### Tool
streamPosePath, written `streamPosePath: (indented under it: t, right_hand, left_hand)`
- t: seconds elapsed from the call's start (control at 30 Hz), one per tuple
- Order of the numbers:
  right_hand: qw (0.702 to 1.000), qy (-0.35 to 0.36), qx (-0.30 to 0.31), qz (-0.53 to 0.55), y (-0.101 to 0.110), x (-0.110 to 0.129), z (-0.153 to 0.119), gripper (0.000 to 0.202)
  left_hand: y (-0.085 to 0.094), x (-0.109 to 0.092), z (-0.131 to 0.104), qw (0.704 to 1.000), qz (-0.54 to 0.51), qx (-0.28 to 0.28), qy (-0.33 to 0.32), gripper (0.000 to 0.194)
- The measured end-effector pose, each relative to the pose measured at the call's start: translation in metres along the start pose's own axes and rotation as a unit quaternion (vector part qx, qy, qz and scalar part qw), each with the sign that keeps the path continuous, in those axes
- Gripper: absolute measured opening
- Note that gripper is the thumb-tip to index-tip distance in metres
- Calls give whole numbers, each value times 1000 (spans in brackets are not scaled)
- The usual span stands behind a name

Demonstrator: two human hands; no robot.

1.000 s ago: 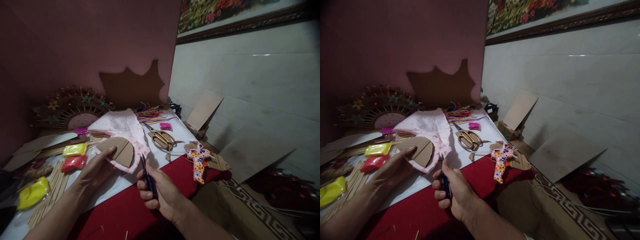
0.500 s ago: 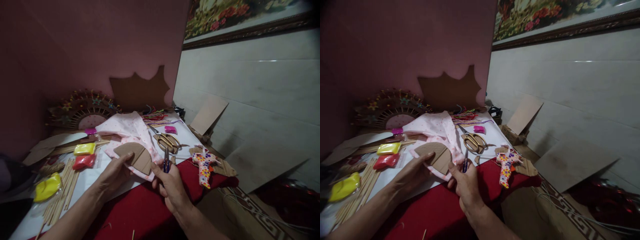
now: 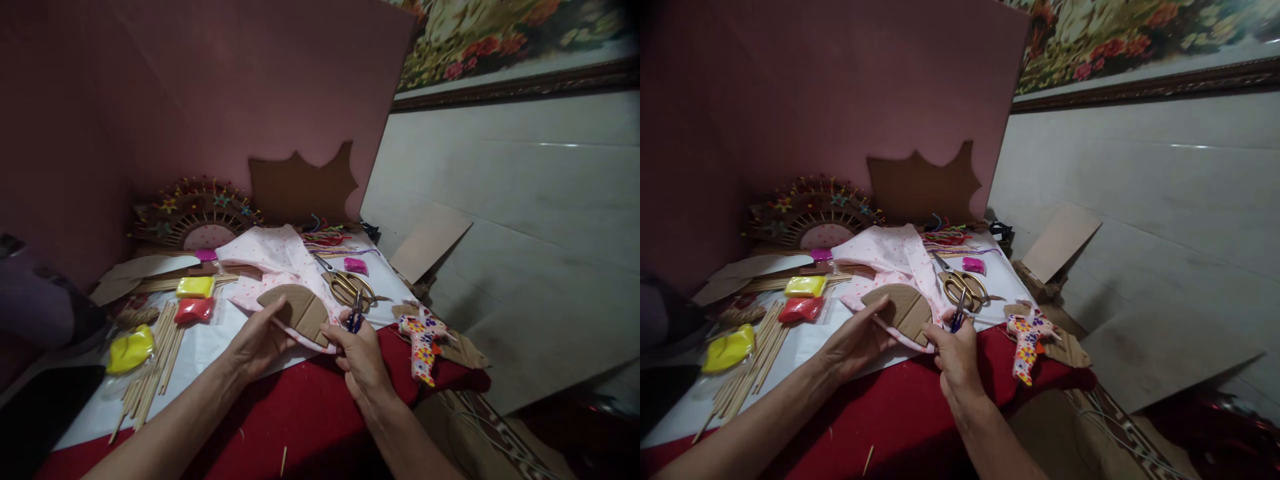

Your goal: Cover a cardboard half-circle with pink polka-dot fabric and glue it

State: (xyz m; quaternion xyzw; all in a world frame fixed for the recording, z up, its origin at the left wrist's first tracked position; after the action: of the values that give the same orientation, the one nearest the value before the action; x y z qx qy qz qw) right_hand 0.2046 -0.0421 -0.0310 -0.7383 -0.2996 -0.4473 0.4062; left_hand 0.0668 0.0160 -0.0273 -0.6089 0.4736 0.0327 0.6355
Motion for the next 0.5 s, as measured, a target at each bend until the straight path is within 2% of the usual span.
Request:
streamPosePath:
  t: [0.2,0.37,0.5]
  right_hand:
    - [1000,-17,13,23,3,3,7,42]
    - [999,-21,21,28,5,3,11,43]
    - [1000,-10,20,21,4,2,11,42]
  left_hand:
    - [-5,-6,0,998,-48,49,9,45]
    - [-9,-8,-2,998,-42,43,23,51]
    - [-9,-7,-4,999,-32,31,17,46]
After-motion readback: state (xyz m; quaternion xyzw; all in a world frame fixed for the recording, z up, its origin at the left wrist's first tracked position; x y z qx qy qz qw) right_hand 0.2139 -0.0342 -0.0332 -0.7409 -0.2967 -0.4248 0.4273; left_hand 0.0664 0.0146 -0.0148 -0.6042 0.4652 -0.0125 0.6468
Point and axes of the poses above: each hand's wrist, its own z-axis towards the middle knuckle, its own y-axis out of the back of the hand, x = y × z, the point moved 2 cm from there along z, towards the middle knuckle, and after that the axes turned 2 degrees about x, right-handed, at the moved point
